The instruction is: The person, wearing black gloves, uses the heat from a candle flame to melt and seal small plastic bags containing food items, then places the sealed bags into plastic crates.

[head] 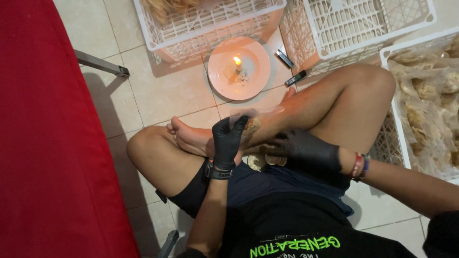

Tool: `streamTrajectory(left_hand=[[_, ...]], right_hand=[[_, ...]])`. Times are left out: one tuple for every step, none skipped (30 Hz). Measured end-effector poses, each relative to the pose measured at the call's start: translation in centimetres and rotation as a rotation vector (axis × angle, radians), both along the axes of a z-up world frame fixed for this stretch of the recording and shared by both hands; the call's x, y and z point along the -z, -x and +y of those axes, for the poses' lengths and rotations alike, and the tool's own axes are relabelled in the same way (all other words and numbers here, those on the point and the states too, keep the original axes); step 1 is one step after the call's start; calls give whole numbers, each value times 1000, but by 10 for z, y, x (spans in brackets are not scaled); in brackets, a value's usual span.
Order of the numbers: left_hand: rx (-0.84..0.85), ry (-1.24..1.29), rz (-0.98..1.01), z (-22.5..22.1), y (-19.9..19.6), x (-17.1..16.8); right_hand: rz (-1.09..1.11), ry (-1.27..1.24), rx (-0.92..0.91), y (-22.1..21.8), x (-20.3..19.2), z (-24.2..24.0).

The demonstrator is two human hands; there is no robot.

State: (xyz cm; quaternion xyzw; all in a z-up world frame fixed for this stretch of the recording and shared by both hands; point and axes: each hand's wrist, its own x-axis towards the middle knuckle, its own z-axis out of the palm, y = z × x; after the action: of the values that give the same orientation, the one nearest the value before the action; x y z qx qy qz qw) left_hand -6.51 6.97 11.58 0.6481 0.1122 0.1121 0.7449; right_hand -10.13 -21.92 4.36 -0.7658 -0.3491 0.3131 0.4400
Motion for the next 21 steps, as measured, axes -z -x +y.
streamTrajectory(left_hand=[[-3,-1,-5,3,0,4],[4,-33,5,6,0,9],[10,-65,16,9,-1,13],[5,-69,4,7,-3,4],[4,-72,32,5,-5,-5],[3,-73,62,3,-6,-14],[-2,-74,52,3,-8,-21],[0,-64,55,2,-9,-27],[2,-54,59,2,-9,-33],[-2,-53,54,2,-11,-28],[4,-40,84,2,-12,-23],[8,-29,116,3,-13,-17],[1,-29,113,7,-14,-18],[84,-52,63,11,-14,-18],[166,-76,12,15,-13,-18],[160,-77,10,13,-14,-17],[140,-63,33,12,-16,-16],[123,-48,55,10,-17,-15],[120,-48,54,11,-17,-18],[139,-26,58,10,-17,-21],[159,-5,63,9,-17,-24]], right_hand=[[-5,-1,-3,-6,26,14],[736,-402,254,-13,53,28],[1478,-800,511,-20,78,42],[1470,-801,499,-30,63,49],[1349,-715,483,-40,47,56],[1228,-628,468,-49,31,62],[1220,-628,460,-53,16,39],[1044,-499,443,-55,1,14],[866,-374,423,-58,-13,-11],[861,-371,418,-64,-29,-28],[682,-248,397,-71,-44,-46],[504,-127,370,-77,-59,-63],[501,-126,363,-84,-77,-50],[322,-9,334,-88,-95,-36],[143,105,303,-92,-113,-23],[140,105,297,-97,-119,-22],[131,61,366,-101,-126,-21],[122,17,438,-104,-132,-20],[120,17,435,-109,-147,-21],[107,-48,547,-114,-161,-22],[93,-114,659,-118,-176,-24]])
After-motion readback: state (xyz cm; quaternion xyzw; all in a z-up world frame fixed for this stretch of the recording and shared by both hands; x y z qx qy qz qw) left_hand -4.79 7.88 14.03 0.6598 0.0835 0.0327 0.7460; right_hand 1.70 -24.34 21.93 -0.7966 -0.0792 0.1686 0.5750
